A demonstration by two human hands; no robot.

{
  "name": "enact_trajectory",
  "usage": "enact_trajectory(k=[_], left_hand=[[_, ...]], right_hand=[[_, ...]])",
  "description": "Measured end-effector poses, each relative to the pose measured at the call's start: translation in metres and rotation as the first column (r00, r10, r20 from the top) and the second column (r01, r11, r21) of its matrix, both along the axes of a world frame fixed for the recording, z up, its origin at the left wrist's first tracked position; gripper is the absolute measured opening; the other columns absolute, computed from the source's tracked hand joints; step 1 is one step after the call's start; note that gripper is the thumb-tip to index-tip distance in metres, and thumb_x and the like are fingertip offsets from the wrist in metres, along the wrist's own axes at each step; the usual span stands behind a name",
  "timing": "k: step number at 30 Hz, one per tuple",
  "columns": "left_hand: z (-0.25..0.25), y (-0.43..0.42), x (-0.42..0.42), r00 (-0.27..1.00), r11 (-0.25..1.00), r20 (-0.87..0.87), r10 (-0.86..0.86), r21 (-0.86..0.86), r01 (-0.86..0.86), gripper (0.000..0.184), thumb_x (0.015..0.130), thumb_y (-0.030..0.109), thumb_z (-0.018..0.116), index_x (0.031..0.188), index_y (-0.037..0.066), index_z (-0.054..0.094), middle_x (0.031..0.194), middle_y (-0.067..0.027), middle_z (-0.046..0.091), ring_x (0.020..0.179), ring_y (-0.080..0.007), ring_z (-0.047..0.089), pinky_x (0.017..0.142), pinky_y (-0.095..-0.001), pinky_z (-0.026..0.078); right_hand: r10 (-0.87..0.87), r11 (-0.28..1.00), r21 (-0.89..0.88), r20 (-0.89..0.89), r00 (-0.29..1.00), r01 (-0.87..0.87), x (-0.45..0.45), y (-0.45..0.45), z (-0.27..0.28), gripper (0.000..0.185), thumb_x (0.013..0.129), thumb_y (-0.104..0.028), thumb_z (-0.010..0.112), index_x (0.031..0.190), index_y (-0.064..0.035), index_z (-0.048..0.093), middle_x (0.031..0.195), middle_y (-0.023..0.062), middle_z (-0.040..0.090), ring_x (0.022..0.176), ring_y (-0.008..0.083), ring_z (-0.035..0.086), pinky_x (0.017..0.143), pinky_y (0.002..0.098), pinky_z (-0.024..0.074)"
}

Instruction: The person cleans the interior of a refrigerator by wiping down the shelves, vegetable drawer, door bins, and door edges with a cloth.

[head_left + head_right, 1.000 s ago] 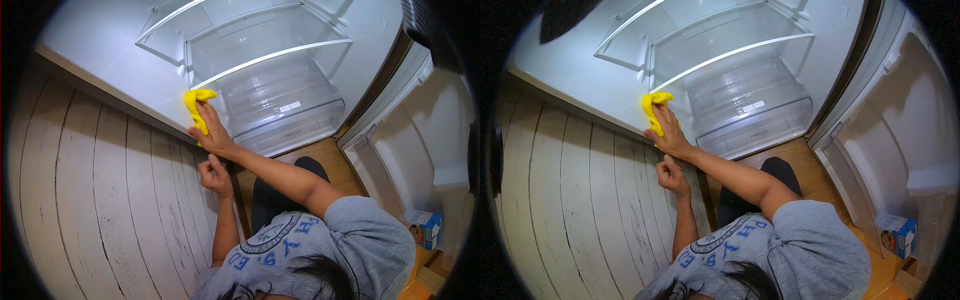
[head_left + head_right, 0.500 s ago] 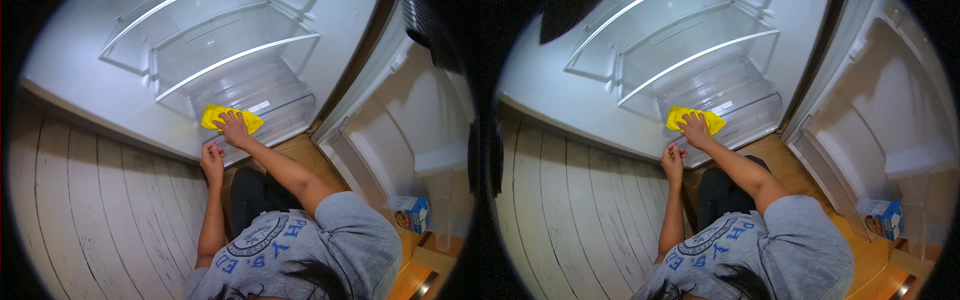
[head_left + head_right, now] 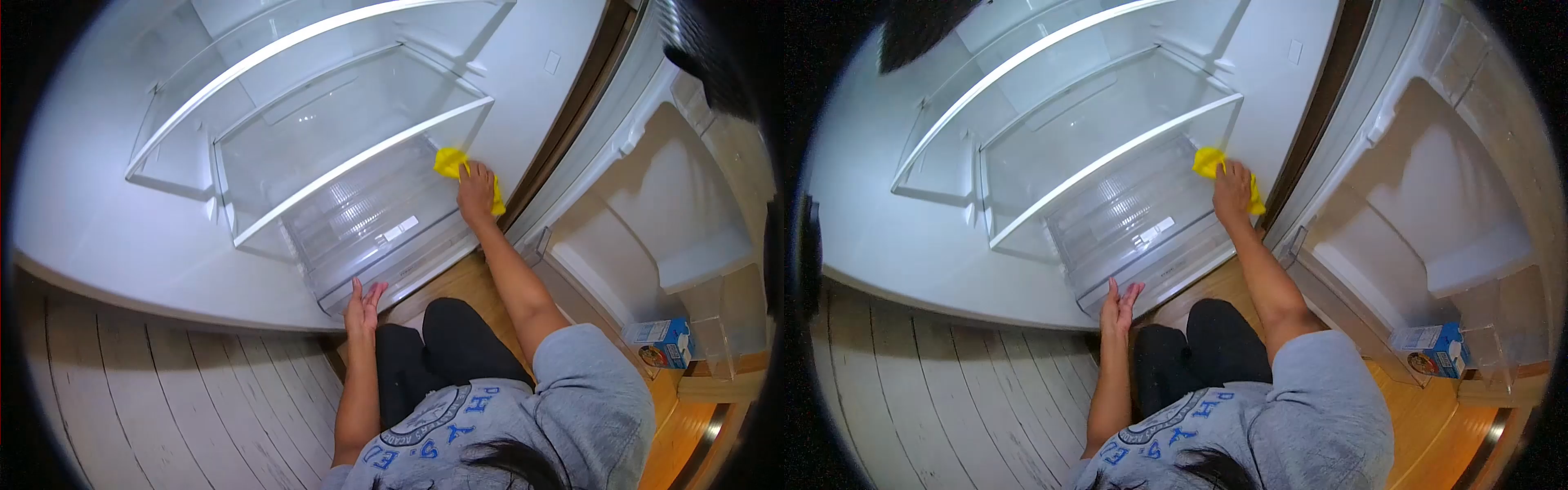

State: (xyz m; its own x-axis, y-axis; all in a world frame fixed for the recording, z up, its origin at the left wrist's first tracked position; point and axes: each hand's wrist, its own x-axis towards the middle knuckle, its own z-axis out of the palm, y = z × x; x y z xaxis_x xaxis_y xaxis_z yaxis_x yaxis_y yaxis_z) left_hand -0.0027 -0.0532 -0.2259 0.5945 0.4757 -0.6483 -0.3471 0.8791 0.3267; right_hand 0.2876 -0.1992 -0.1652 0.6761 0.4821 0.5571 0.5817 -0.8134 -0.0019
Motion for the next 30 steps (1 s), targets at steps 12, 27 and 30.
enact_trajectory(k=[12, 27, 30], left_hand=[[-0.012, 0.001, -0.007, 0.999, 0.992, -0.036, -0.018, 0.126, 0.022, 0.033, 0.087, 0.018, 0.060, 0.106, -0.006, 0.048, 0.099, -0.0216, 0.053, 0.098, -0.0317, 0.054, 0.092, -0.0514, 0.047], [-0.007, -0.007, 0.002, 0.969, 0.978, -0.151, 0.194, 0.106, -0.179, 0.016, 0.085, 0.007, 0.058, 0.095, -0.005, 0.052, 0.092, -0.0149, 0.049, 0.091, -0.0422, 0.053, 0.087, -0.0656, 0.043], [-0.011, -0.009, 0.006, 0.973, 0.975, -0.097, 0.208, 0.102, -0.198, 0.015, 0.086, 0.008, 0.058, 0.093, -0.004, 0.052, 0.092, -0.0136, 0.048, 0.092, -0.0426, 0.053, 0.086, -0.0645, 0.044]], right_hand=[[0.051, 0.954, 0.299, -0.188, 0.981, 0.007, -0.001, 0.013, -0.011, 0.033, 0.082, -0.016, 0.053, 0.112, -0.0048, 0.056, 0.107, 0.0146, 0.054, 0.103, 0.0346, 0.046, 0.090, 0.0452, 0.0359], [-0.125, 0.992, -0.022, -0.140, 0.982, 0.123, 0.085, 0.241, -0.026, 0.021, 0.081, -0.023, 0.053, 0.094, -0.0090, 0.061, 0.097, 0.0118, 0.057, 0.097, 0.0283, 0.052, 0.077, 0.0430, 0.0430], [0.252, 0.967, 0.045, -0.296, 0.921, -0.250, 0.018, 0.311, -0.028, 0.016, 0.077, -0.017, 0.055, 0.089, -0.0108, 0.064, 0.089, 0.0061, 0.060, 0.089, 0.0247, 0.056, 0.073, 0.0380, 0.0458]])
